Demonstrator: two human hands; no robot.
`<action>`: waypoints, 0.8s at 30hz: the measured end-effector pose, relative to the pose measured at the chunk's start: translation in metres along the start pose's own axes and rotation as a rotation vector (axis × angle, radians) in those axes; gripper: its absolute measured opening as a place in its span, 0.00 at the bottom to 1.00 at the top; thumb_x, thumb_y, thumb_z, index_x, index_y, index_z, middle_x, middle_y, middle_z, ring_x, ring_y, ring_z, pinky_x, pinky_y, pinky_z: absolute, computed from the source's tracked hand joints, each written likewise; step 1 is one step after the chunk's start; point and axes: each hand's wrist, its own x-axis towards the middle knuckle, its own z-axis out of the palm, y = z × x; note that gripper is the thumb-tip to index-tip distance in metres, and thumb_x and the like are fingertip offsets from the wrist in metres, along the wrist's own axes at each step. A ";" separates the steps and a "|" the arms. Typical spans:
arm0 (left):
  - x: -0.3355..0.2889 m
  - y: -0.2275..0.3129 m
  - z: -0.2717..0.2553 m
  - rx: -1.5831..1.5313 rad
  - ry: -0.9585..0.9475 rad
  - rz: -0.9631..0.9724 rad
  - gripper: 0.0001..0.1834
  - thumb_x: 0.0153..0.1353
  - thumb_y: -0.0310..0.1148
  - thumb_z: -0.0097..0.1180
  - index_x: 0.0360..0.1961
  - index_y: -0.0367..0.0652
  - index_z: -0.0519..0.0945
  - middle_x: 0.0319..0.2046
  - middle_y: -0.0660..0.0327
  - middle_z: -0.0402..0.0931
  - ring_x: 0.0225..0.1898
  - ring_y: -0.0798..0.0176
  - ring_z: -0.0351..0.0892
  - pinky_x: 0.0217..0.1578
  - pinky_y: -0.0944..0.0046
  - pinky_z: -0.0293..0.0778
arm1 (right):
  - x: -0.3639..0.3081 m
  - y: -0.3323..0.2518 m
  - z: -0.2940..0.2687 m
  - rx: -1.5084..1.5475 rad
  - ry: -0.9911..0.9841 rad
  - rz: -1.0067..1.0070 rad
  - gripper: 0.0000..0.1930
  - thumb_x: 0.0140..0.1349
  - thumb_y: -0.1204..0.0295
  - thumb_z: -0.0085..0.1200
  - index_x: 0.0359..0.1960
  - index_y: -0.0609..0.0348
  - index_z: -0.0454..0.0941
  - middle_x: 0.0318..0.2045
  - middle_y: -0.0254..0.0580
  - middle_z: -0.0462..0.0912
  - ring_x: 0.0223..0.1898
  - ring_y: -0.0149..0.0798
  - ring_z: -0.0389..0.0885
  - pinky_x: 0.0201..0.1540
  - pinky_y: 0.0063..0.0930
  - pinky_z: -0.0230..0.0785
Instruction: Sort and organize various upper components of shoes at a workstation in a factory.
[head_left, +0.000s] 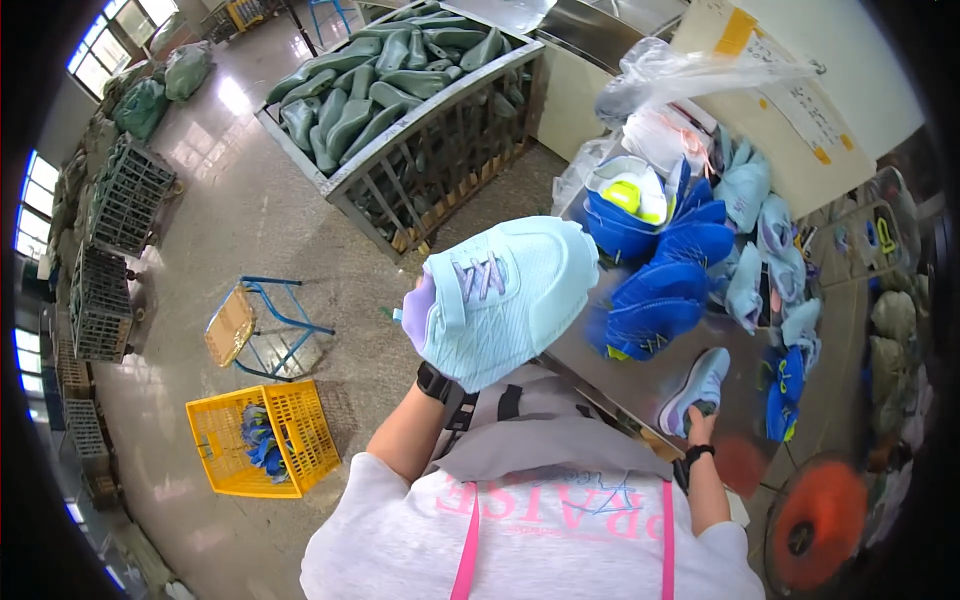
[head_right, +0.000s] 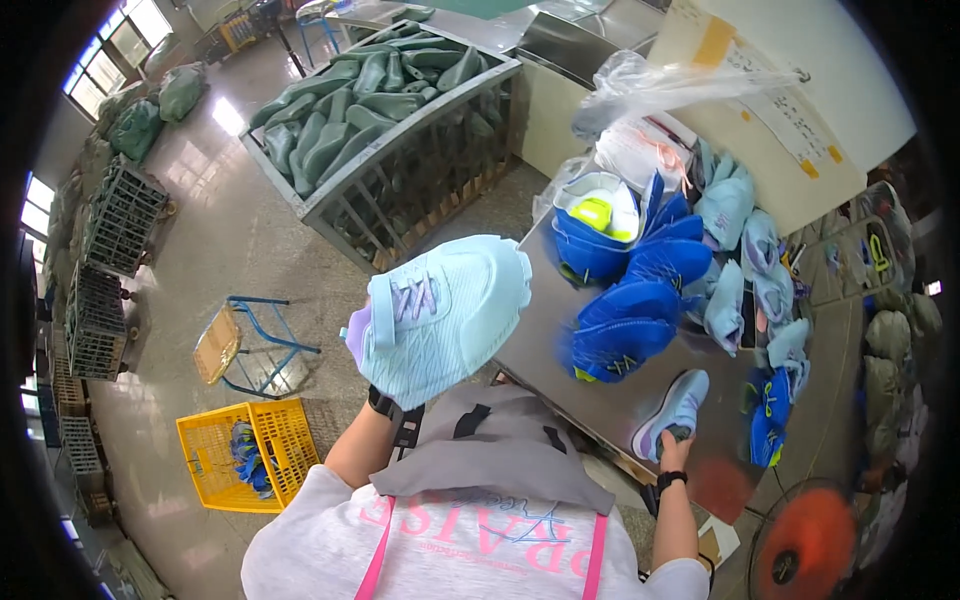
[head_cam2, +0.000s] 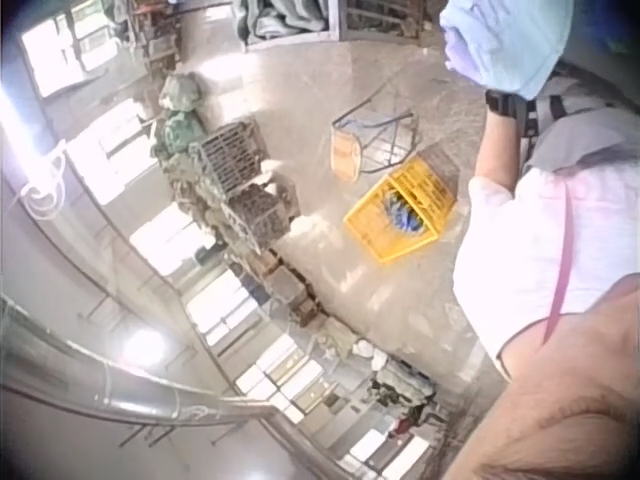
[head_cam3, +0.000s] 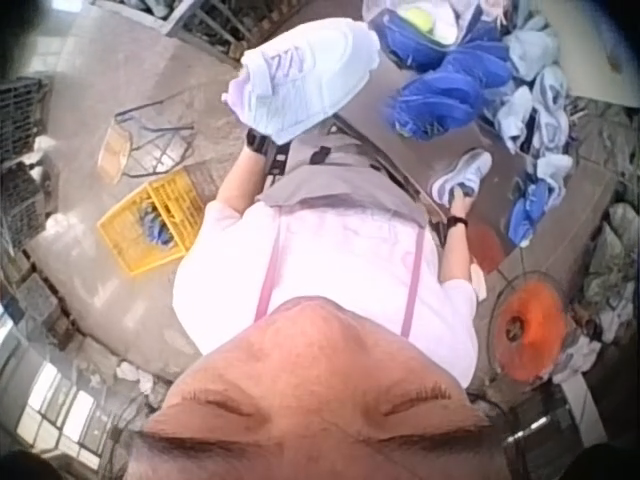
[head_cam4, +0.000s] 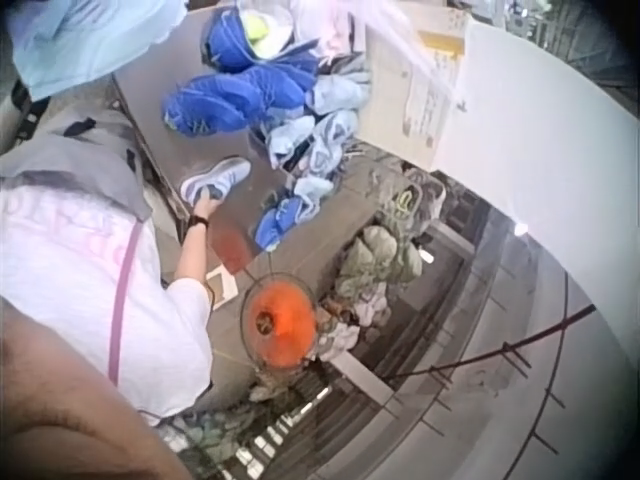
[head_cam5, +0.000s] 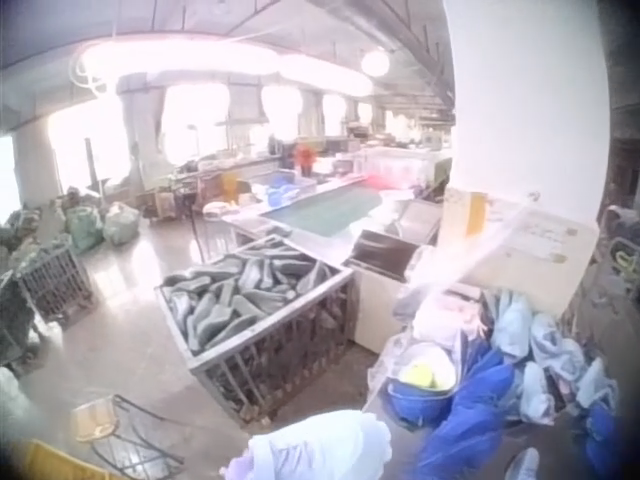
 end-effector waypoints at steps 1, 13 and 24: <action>0.007 -0.003 0.007 0.006 0.150 0.020 0.32 0.63 0.54 0.31 0.53 0.37 0.66 0.53 0.50 0.65 0.55 0.50 0.63 0.57 0.51 0.56 | 0.009 0.020 -0.011 -0.004 0.017 -0.045 0.41 0.44 0.66 0.57 0.59 0.69 0.51 0.54 0.54 0.62 0.55 0.48 0.61 0.59 0.31 0.49; 0.107 0.017 0.018 1.997 -0.522 0.114 0.13 0.42 0.24 0.59 0.32 0.41 0.73 0.33 0.59 0.73 0.40 0.57 0.72 0.43 0.61 0.65 | -0.014 -0.017 -0.008 -0.138 0.088 0.080 0.43 0.41 0.69 0.57 0.60 0.70 0.49 0.57 0.57 0.58 0.59 0.51 0.56 0.62 0.32 0.43; 0.218 0.089 0.053 2.428 -0.611 0.917 0.16 0.44 0.24 0.50 0.37 0.49 0.75 0.27 0.69 0.72 0.37 0.67 0.70 0.54 0.55 0.51 | -0.018 0.020 0.019 0.315 0.505 0.260 0.33 0.37 0.74 0.53 0.52 0.62 0.63 0.50 0.45 0.67 0.52 0.45 0.63 0.58 0.34 0.51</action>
